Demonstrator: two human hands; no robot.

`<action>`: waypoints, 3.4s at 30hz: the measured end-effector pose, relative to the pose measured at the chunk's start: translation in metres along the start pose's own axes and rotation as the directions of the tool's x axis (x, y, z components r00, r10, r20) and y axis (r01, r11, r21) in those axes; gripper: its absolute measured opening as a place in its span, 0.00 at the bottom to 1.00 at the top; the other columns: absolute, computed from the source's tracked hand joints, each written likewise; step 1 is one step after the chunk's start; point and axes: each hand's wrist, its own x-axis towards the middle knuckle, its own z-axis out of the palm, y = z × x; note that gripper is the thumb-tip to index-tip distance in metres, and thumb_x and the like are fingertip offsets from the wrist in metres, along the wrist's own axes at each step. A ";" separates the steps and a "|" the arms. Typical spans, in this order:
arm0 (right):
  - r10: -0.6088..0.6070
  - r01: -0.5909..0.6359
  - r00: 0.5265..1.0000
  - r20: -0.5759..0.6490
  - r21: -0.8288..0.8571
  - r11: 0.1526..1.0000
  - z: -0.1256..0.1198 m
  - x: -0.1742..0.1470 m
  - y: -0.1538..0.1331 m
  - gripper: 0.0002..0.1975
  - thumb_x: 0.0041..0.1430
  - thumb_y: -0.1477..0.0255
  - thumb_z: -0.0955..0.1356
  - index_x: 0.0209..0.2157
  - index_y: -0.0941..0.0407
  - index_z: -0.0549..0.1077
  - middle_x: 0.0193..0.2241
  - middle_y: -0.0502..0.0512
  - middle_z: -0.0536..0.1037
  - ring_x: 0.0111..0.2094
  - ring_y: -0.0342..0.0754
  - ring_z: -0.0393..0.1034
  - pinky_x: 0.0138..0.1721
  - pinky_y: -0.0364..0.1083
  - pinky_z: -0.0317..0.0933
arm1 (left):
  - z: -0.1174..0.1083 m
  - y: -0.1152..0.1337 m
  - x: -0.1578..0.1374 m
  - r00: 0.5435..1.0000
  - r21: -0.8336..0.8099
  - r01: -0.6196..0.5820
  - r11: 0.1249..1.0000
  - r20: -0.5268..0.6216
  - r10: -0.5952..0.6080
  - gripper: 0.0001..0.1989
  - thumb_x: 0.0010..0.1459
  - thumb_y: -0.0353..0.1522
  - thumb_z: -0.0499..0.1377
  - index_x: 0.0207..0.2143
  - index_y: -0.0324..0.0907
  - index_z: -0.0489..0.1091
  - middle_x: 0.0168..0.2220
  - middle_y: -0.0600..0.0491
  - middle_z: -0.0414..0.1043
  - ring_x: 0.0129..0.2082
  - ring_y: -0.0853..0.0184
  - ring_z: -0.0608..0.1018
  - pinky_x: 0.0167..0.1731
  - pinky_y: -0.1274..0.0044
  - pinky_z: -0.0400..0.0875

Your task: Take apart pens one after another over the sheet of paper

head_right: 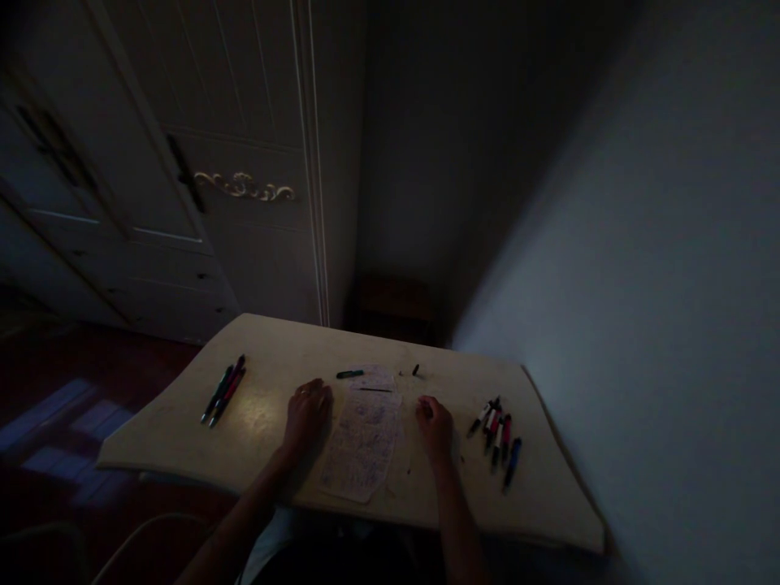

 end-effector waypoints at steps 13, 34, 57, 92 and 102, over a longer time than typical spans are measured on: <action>-0.062 0.063 0.998 0.022 -0.043 0.997 0.000 -0.008 0.001 0.17 0.54 0.63 0.64 0.38 0.58 0.77 0.35 0.61 0.80 0.33 0.52 0.75 0.39 0.51 0.69 | -0.019 0.004 0.002 0.997 -0.228 0.064 0.971 0.060 -0.052 0.12 0.61 0.36 0.53 0.34 0.41 0.74 0.37 0.45 0.78 0.40 0.56 0.77 0.43 0.66 0.69; -0.321 0.343 0.938 0.128 -0.236 0.909 -0.010 -0.056 0.002 0.15 0.64 0.67 0.63 0.46 0.56 0.76 0.53 0.64 0.74 0.56 0.57 0.65 0.59 0.60 0.60 | -0.026 0.001 -0.016 0.981 -0.470 0.189 0.862 0.064 -0.181 0.11 0.57 0.36 0.52 0.36 0.43 0.71 0.37 0.47 0.78 0.39 0.58 0.78 0.43 0.67 0.72; -0.295 0.318 0.947 0.129 -0.237 0.918 -0.012 -0.055 -0.004 0.16 0.64 0.65 0.63 0.45 0.58 0.76 0.52 0.65 0.74 0.56 0.57 0.64 0.60 0.60 0.58 | -0.024 -0.002 -0.013 0.975 -0.524 0.210 0.825 0.047 -0.219 0.11 0.55 0.36 0.56 0.35 0.42 0.76 0.38 0.47 0.79 0.39 0.60 0.79 0.43 0.67 0.74; -0.290 0.380 0.902 0.320 -0.270 0.885 0.035 0.022 -0.046 0.10 0.58 0.75 0.68 0.41 0.57 0.78 0.40 0.61 0.74 0.46 0.54 0.68 0.51 0.52 0.64 | -0.025 0.001 -0.017 0.994 -0.355 0.074 0.932 0.097 -0.042 0.12 0.57 0.36 0.56 0.36 0.43 0.78 0.37 0.47 0.80 0.40 0.57 0.77 0.44 0.67 0.71; -0.311 0.410 0.888 0.339 -0.275 0.870 0.034 0.025 -0.047 0.07 0.61 0.76 0.66 0.33 0.56 0.78 0.35 0.58 0.74 0.42 0.52 0.67 0.47 0.50 0.64 | -0.024 0.001 -0.016 0.992 -0.322 0.070 0.944 0.118 -0.033 0.10 0.55 0.34 0.57 0.36 0.44 0.77 0.36 0.47 0.79 0.41 0.56 0.76 0.45 0.65 0.70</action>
